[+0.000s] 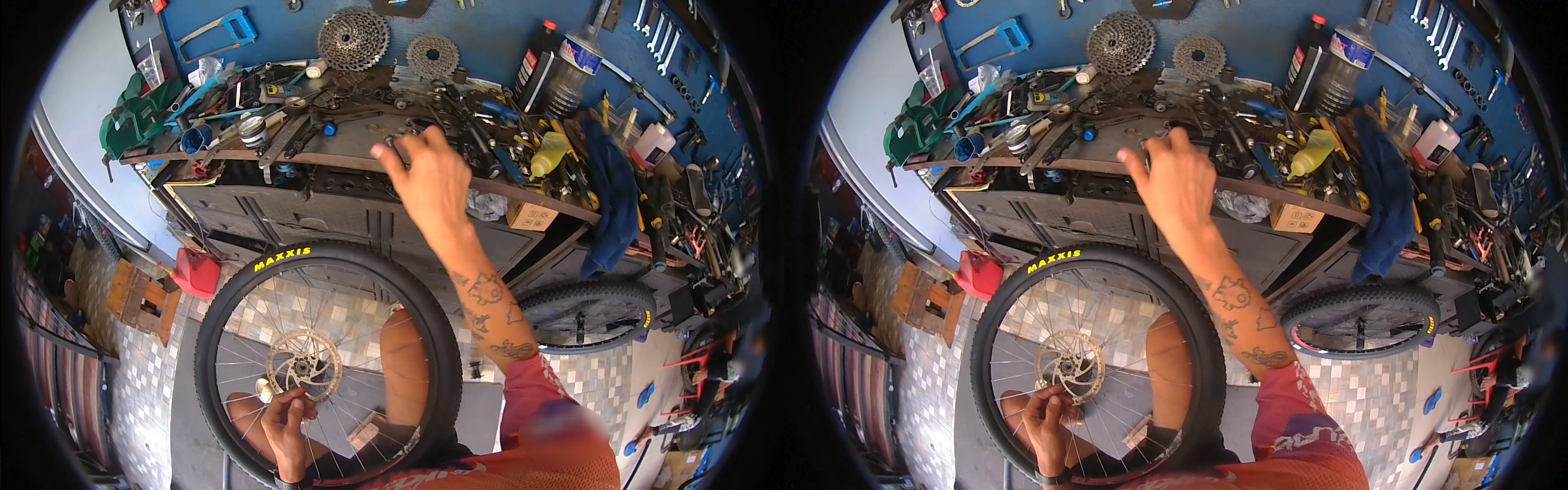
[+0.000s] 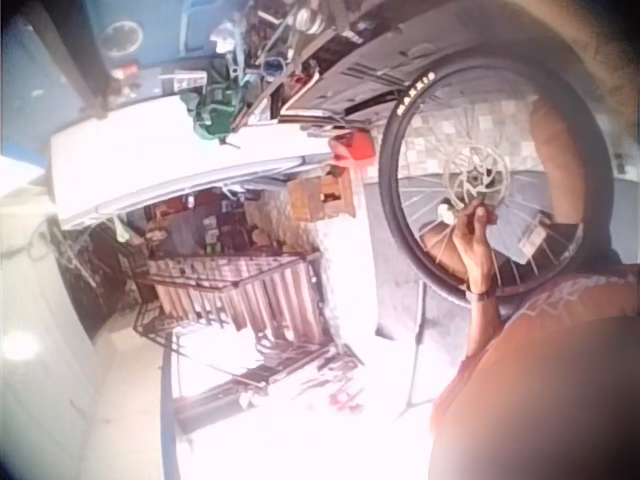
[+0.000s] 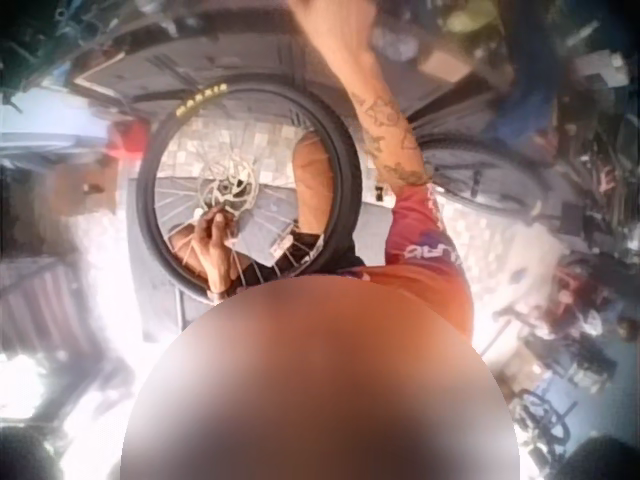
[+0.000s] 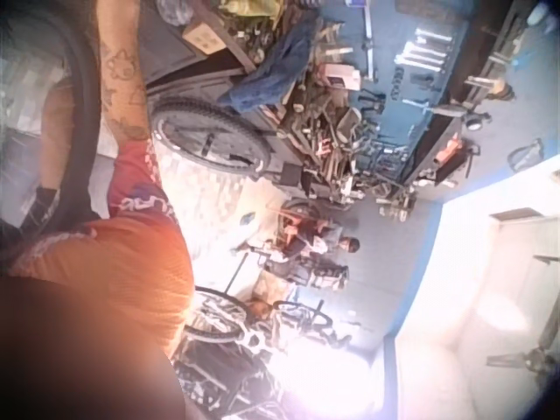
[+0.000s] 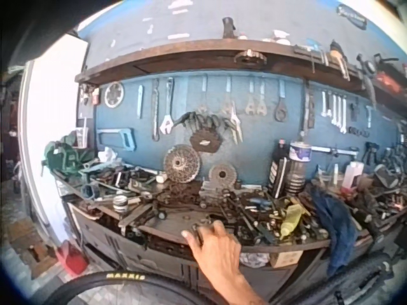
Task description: The person cleans and lubricates a bicycle wheel hub. They wipe the hub with a cloth, apply lubricant from a bottle, and use a screwdriver to adjust internal components. The person repeatedly wipes the hub and axle with cloths and uses a wrench to tighten parts.
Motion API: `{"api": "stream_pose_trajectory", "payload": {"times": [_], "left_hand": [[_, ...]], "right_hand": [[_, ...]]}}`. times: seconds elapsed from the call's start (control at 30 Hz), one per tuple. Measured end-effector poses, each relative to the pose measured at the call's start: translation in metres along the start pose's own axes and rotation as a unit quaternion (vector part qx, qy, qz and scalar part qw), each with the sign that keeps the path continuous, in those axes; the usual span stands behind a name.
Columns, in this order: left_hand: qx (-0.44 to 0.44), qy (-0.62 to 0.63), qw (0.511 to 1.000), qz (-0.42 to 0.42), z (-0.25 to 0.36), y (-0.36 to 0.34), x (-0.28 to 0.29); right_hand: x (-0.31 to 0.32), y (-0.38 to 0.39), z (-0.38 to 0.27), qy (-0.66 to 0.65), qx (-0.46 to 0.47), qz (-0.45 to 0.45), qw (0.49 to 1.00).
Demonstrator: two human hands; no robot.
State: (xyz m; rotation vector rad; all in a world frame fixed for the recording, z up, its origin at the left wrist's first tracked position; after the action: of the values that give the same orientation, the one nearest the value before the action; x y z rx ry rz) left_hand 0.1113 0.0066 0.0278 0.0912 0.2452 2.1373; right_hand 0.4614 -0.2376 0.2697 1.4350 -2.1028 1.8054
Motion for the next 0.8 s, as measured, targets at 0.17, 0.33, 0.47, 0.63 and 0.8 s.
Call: {"api": "stream_pose_trajectory", "payload": {"times": [0.17, 0.33, 0.47, 0.63, 0.8], "left_hand": [[0.003, 0.002, 1.0, 0.004, -0.001, -0.008, 0.0], [-0.013, -0.005, 1.0, -0.001, 0.006, -0.013, -0.009], [-0.021, -0.016, 1.0, 0.006, 0.004, -0.009, -0.006], [0.0, -0.04, 0.998, 0.039, -0.01, -0.007, 0.008], [-0.04, -0.026, 0.999, 0.007, 0.006, 0.0, 0.002]], "right_hand": [[-0.008, -0.105, 0.031, -0.031, 0.039, -0.011, 0.999], [-0.128, -0.164, 0.064, -0.002, 0.082, -0.262, 0.962], [-0.176, -0.16, 0.078, 0.086, 0.078, -0.357, 0.927], [-0.19, -0.163, 0.093, 0.113, 0.03, -0.341, 0.933], [-0.102, -0.173, 0.128, 0.019, -0.133, -0.146, 0.98]]}}
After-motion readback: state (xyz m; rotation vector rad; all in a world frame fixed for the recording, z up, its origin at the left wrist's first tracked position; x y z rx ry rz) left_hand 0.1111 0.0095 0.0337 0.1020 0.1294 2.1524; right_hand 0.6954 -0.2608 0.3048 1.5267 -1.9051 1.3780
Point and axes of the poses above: each hand's wrist, its own y-axis away from the middle knuckle, its own x-axis out of the back of the hand, z = x × y, the point moved 10 cm from there along -y, towards the middle knuckle, and after that the axes turned 3 degrees about -y, right-handed, at the moved point
